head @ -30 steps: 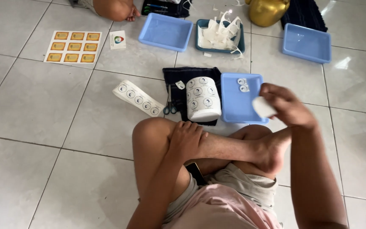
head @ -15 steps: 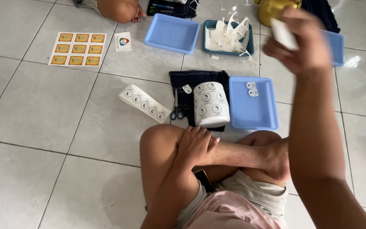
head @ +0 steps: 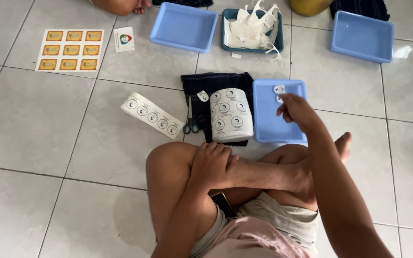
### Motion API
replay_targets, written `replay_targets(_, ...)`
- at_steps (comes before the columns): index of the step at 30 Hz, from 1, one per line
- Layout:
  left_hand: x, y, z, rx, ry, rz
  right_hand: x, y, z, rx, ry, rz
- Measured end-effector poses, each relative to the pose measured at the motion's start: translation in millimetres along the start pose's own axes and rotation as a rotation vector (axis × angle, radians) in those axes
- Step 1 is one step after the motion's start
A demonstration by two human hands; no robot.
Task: Peeling circular stickers from a tray and applying them to a white cylindrical container while sitting on the floor.
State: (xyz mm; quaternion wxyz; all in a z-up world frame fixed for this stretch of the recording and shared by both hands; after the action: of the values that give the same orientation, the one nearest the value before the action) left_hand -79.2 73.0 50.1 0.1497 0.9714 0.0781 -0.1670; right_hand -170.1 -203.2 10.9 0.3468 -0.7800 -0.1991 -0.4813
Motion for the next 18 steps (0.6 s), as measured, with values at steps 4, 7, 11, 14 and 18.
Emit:
replay_targets(4,-2.7,1.1,-1.9,0.012,0.005,0.016,-64.1,-20.0,-3.5,-0.071,0.02,0.055)
replay_targets(7,-6.3,-0.5,-3.4,0.028,0.031,0.029,-84.1,-32.6,-7.5,-0.104,-0.092,0.157)
replay_targets(11,-7.7,1.9,-7.8,0.034,0.044,0.017,-70.3,-28.2,-7.2,-0.13,0.015,0.067)
replay_targets(14,-7.9,-1.6,-9.8,0.01,0.064,0.016,-51.2,-40.5,-0.7,-0.154,0.027,0.057)
replay_targets(18,-9.6,-4.5,-13.7,-0.014,0.09,0.018,-45.3,-44.3,5.5,-0.162,-0.061,0.041)
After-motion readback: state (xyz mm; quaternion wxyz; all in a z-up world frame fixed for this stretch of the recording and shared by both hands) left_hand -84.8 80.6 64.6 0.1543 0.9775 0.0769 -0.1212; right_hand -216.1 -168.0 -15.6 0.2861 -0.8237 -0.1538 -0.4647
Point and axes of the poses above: each hand's wrist, its own y-axis towards the middle knuckle, its own z-axis out of the palm, x = y × z, the point moved 8 cm from there along y, towards the middle knuckle, and after that the axes turned 5 degrees about x, right-handed, at the moved point
